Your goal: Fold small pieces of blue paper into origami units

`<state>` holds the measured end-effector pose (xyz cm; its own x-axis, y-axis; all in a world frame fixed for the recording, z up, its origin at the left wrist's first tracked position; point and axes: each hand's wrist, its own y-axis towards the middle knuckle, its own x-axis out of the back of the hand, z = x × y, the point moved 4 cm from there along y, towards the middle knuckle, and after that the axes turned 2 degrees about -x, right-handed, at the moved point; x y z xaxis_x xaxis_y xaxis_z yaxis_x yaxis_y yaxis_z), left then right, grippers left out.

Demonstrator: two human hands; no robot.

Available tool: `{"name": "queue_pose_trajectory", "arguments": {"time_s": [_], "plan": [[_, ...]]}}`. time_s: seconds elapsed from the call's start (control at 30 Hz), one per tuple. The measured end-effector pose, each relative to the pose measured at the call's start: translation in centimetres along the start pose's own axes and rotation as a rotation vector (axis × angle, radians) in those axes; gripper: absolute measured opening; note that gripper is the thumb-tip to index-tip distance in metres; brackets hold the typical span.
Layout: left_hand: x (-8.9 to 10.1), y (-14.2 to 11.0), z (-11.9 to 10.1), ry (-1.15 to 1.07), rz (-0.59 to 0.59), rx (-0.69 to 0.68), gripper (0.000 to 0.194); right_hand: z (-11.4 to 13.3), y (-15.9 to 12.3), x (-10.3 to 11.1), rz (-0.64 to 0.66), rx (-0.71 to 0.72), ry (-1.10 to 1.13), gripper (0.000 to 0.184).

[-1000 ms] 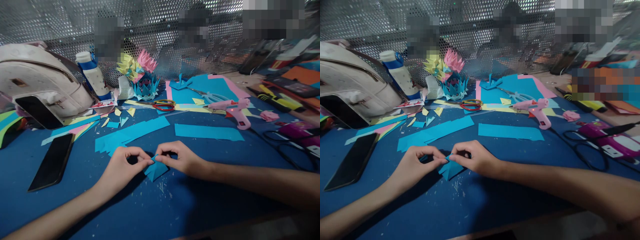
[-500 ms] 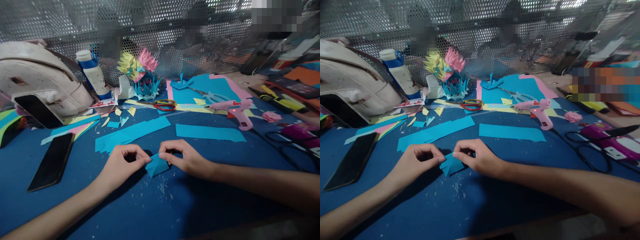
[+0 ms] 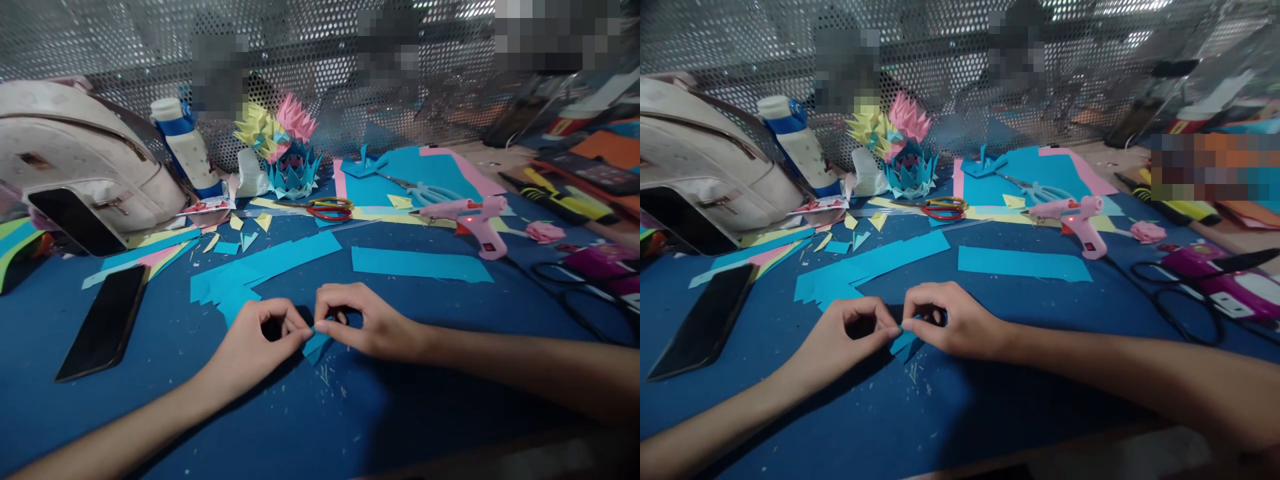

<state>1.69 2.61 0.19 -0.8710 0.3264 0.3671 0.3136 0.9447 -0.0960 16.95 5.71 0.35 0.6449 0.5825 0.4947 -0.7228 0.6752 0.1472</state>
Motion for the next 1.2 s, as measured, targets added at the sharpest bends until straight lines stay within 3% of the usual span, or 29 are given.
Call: {"name": "queue_pose_trajectory", "arguments": {"time_s": [0.27, 0.67, 0.87, 0.93, 1.1, 1.2], "plan": [[1.0, -0.4, 0.2, 0.027, -0.103, -0.012, 0.019, -0.1, 0.2, 0.9, -0.021, -0.070, 0.045, 0.017], [2.3, -0.1, 0.2, 0.104, -0.220, -0.107, 0.016, -0.5, 0.3, 1.2, -0.061, -0.031, 0.044, 0.018], [4.3, -0.2, -0.1, 0.057, -0.365, -0.133, 0.014, -0.9, 0.5, 1.9, -0.191, -0.060, 0.076, 0.021], [4.1, -0.5, -0.3, -0.022, -0.333, -0.115, 0.015, -1.0, 0.9, 2.2, -0.264, -0.033, 0.088, 0.021], [1.9, -0.1, -0.1, -0.309, -0.103, -0.055, 0.020, -1.1, 3.0, 3.0, -0.428, 0.048, 0.063, 0.021], [1.8, 0.7, 0.3, -0.436, -0.116, -0.038, 0.021, -0.3, 4.1, 2.9, -0.443, 0.118, 0.006, 0.019]]}}
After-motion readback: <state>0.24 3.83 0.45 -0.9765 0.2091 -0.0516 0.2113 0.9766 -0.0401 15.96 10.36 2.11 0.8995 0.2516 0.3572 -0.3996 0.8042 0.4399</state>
